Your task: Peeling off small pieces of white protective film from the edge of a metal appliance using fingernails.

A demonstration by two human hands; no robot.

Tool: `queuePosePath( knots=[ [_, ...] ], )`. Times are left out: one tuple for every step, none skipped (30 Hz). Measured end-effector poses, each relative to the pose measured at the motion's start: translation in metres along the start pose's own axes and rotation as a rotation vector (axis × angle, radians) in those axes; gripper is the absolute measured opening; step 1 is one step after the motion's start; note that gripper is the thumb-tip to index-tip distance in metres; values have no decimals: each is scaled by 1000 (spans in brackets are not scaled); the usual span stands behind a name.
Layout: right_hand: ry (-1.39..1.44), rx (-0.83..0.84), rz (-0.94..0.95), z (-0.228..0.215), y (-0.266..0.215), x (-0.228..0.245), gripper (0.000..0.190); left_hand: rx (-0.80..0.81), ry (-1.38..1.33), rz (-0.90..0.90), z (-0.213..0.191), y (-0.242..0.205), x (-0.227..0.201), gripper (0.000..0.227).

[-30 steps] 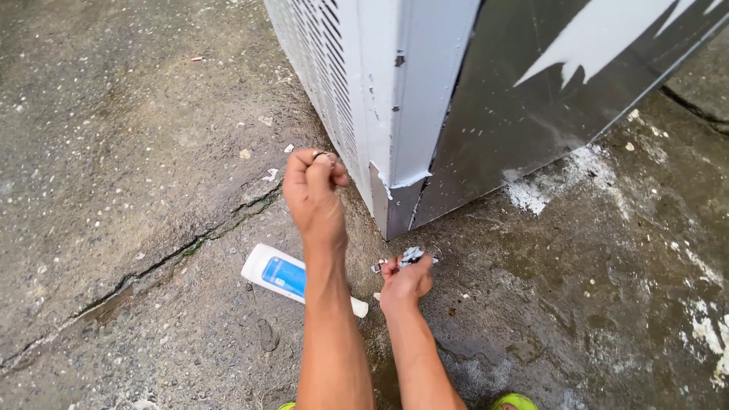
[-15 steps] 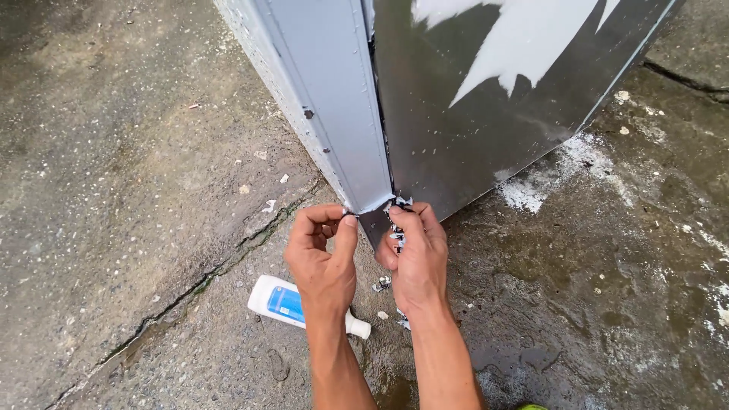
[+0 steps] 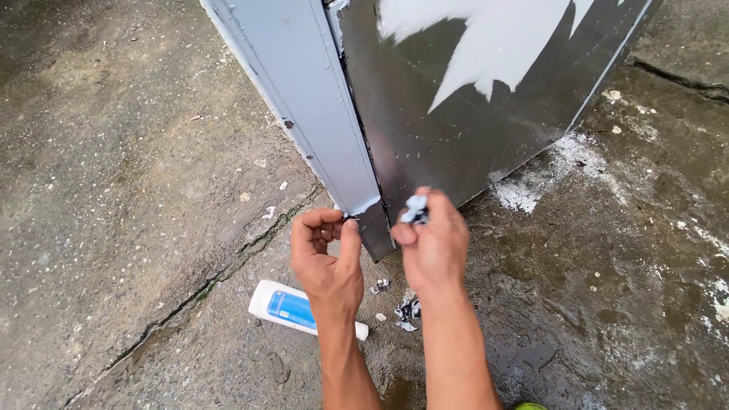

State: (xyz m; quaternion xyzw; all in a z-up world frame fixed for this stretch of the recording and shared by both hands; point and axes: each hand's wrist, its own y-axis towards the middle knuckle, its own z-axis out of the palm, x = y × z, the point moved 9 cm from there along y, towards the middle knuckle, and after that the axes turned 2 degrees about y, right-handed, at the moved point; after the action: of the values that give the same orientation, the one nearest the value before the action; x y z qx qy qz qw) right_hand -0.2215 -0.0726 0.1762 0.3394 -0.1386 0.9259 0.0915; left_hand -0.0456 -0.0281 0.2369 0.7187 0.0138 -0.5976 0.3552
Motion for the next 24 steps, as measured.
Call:
queuePosePath(
  knots=[
    [86,-19,-3,-6,1,9,25,-5,60,112,2,-1,-16,19],
    [83,-16,-5,-2,-2,18,25,-8,57,111,3,-1,-13,19],
    [14,1,28,2,-5,24,27,-4,138,233,6,-3,-21,21],
    [-53,19,64,7,-9,28,30,-1,223,354,9,-6,-28,23],
    [-56,23,66,5,-8,21,30,-6,224,354,9,-8,-26,23],
    [-124,56,69,6,-7,13,32,-21,226,380,9,-9,-26,22],
    [-191,90,72,7,-6,4,33,-36,229,406,9,-10,-26,22],
    [-189,88,75,9,-9,-1,33,-34,232,406,10,-9,-27,22],
    [-169,72,72,9,-11,-5,28,-43,242,420,10,-9,-29,21],
    [-150,52,68,8,-14,-10,32,-50,250,430,10,-10,-31,21],
    [-150,46,72,4,-15,-12,32,-44,252,426,10,-10,-27,21],
    [-163,31,111,0,-16,-17,29,-44,265,444,12,-11,-26,20],
    [-176,15,149,-3,-16,-22,26,-43,278,463,12,-11,-25,20],
    [-178,15,151,-2,-18,-18,26,-44,279,461,13,-9,-22,20],
    [-224,76,171,4,-20,-16,20,-39,334,512,16,-11,-23,22],
    [-271,137,191,10,-23,-15,20,-34,390,562,18,-12,-24,25],
    [-272,136,195,11,-23,-16,20,-34,393,558,18,-12,-18,25],
    [-303,130,207,11,-22,-16,18,-37,383,547,19,-12,-13,18],
    [-334,124,219,10,-22,-16,24,-39,374,535,20,-11,-8,12],
    [-335,122,217,13,-17,-21,24,-38,371,534,21,-12,-9,12],
    [-348,128,190,16,-13,-24,30,-42,357,496,22,-12,-8,13],
    [-358,134,162,20,-9,-28,36,-43,344,461,22,-11,-7,14],
    [-356,131,159,19,-9,-25,36,-39,342,462,23,-11,-7,14],
    [-347,148,132,22,-8,-20,29,-48,336,457,22,-10,-6,13]
  ],
)
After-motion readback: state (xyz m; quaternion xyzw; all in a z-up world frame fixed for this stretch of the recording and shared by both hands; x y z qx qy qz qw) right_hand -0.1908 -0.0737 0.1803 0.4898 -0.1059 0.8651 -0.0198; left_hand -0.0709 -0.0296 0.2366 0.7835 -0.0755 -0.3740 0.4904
